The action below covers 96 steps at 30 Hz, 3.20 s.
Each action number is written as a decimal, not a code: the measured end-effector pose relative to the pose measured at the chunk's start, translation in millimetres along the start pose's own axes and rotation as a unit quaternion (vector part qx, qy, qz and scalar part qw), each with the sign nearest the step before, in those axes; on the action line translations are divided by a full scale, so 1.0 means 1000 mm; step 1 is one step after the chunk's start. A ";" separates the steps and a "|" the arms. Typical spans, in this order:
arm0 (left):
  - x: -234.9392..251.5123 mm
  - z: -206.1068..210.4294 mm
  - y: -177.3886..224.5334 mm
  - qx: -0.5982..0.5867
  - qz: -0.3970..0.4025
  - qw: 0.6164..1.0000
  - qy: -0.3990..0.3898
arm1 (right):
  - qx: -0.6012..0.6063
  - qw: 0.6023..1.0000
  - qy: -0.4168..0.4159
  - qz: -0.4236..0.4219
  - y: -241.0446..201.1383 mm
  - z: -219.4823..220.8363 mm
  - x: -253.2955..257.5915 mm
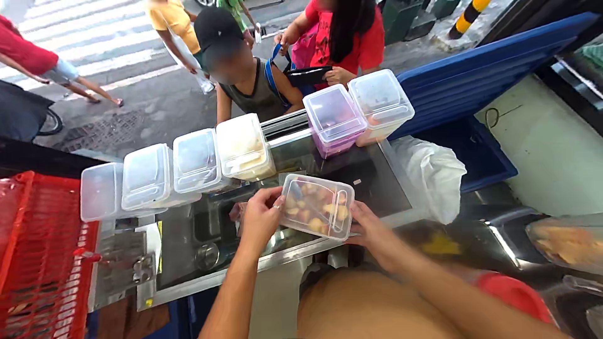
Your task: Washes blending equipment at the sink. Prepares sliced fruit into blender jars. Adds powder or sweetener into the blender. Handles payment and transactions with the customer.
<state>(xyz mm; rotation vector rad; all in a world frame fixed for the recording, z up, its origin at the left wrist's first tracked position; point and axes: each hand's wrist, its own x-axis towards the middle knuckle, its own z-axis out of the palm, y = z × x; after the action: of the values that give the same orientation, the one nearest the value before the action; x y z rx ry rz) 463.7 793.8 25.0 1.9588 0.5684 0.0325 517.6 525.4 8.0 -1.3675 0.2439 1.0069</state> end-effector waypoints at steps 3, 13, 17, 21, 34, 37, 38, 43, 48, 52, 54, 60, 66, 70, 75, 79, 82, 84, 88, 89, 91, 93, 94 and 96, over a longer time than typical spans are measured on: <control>0.046 -0.008 0.043 0.163 0.012 0.982 -0.098 | 0.106 0.992 0.056 -0.045 0.015 0.021 -0.002; 0.209 -0.013 0.110 0.359 0.088 0.922 -0.118 | 0.327 0.928 0.131 -0.124 -0.034 0.117 0.107; 0.247 -0.016 0.104 0.365 0.067 0.922 -0.109 | 0.355 0.918 0.151 -0.091 -0.062 0.136 0.134; 0.258 -0.006 0.107 0.351 0.122 0.924 -0.095 | 0.339 0.925 0.134 -0.104 -0.059 0.135 0.140; 0.280 0.196 0.231 0.424 0.267 0.828 -0.252 | 0.142 0.920 0.287 -0.225 0.037 -0.039 0.019; 0.243 0.213 0.242 0.468 0.269 0.796 -0.275 | 0.038 0.887 0.359 -0.289 0.031 -0.092 0.024; 0.227 0.218 0.243 0.472 0.273 0.792 -0.274 | 0.004 0.876 0.370 -0.311 0.027 -0.106 0.030; 0.118 0.232 0.227 0.530 0.208 0.796 -0.205 | -0.074 0.849 0.331 -0.406 0.010 -0.147 0.042; 0.038 0.171 0.156 0.422 0.081 0.891 -0.145 | -0.184 0.922 0.041 -0.339 -0.015 -0.184 0.019; 0.004 0.113 0.052 0.044 0.090 0.989 -0.107 | -0.403 0.864 0.089 -0.290 -0.069 -0.179 -0.019; -0.004 0.120 0.006 0.035 0.151 0.979 -0.130 | -0.504 0.759 0.110 -0.397 -0.080 -0.148 -0.028; 0.014 0.206 -0.027 -0.115 0.243 0.959 -0.095 | -0.779 0.493 -0.075 -0.380 -0.096 -0.056 0.013; 0.024 0.209 -0.045 -0.114 0.263 0.954 -0.084 | -0.783 0.479 -0.112 -0.381 -0.112 -0.042 0.018; 0.017 0.171 -0.060 -0.117 0.294 0.943 -0.103 | -0.703 0.602 -0.145 -0.351 -0.135 -0.025 -0.005; -0.010 0.104 -0.087 -0.125 0.305 0.942 -0.061 | -0.574 0.696 -0.120 -0.414 -0.125 -0.007 -0.017; -0.022 0.063 -0.097 -0.113 0.316 0.942 -0.027 | -0.722 0.558 -0.121 -0.391 -0.076 0.010 0.008; -0.024 0.044 -0.112 -0.084 0.332 0.939 -0.036 | -0.706 0.537 -0.148 -0.436 -0.070 0.014 0.017; -0.027 0.034 -0.119 -0.067 0.339 0.937 -0.049 | -0.667 0.595 -0.194 -0.404 -0.085 0.024 0.006; -0.034 0.027 -0.125 -0.071 0.358 0.929 -0.055 | -0.505 0.802 -0.227 -0.225 -0.128 0.008 -0.012; -0.037 0.025 -0.124 -0.088 0.349 0.932 -0.041 | -0.501 0.822 -0.181 -0.203 -0.129 -0.009 -0.007; -0.044 0.018 -0.120 -0.119 0.322 0.939 -0.006 | -0.531 0.831 -0.047 -0.162 -0.114 -0.045 0.012; -0.052 0.013 -0.114 -0.122 0.316 0.941 0.023 | -0.598 0.783 0.081 -0.155 -0.066 -0.072 0.041; -0.055 0.011 -0.111 -0.115 0.322 0.939 0.028 | -0.642 0.738 0.123 -0.165 -0.036 -0.080 0.055; -0.054 0.011 -0.100 -0.088 0.345 0.934 0.029 | -0.670 0.693 0.163 -0.211 0.004 -0.087 0.070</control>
<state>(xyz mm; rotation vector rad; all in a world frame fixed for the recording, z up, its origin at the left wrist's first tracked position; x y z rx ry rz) 381.2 796.1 -53.6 1.8937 -0.1092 0.5639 589.4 479.6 -63.5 -2.7705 -0.7113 0.4171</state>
